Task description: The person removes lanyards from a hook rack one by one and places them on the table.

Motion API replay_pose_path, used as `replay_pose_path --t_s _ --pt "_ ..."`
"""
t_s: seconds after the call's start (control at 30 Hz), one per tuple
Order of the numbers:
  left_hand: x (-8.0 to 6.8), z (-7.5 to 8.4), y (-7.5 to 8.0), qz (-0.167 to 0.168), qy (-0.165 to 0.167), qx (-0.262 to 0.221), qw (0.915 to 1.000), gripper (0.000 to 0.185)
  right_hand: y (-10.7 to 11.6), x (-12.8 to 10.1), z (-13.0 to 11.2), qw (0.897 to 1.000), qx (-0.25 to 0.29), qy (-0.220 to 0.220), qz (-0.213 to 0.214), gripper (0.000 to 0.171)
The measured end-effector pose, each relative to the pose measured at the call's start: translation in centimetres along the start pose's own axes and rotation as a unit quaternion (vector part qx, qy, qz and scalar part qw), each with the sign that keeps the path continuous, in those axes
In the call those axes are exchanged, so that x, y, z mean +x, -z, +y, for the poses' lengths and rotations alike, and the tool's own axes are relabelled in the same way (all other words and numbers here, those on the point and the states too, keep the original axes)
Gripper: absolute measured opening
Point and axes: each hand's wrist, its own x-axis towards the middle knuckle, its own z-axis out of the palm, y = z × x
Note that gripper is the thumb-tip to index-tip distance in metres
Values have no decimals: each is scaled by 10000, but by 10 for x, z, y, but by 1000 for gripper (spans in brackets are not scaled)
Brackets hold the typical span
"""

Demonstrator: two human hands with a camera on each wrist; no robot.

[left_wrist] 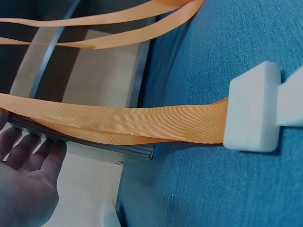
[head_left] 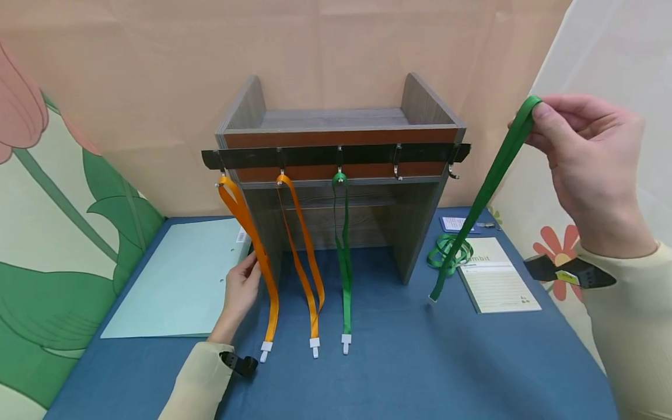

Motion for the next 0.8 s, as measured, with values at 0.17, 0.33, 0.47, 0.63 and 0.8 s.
replay_pose_path --t_s 0.17,0.33,0.47,0.63,0.8 --pt "0 0 0 -25 -32 -21 10000 38 19 10 2 9993 131 47 349 28" --pt "0 -1 -1 -55 -51 -19 10000 38 41 18 -1 9980 58 -83 622 30" --pt "-1 0 0 -48 -31 12 10000 38 55 23 -4 9954 -46 -325 896 32" --pt "-2 1 1 -28 -40 39 10000 38 67 23 -4 9951 105 -295 936 29" --pt "-2 2 0 -29 -38 63 10000 39 77 20 -4 9966 -46 -143 806 33"
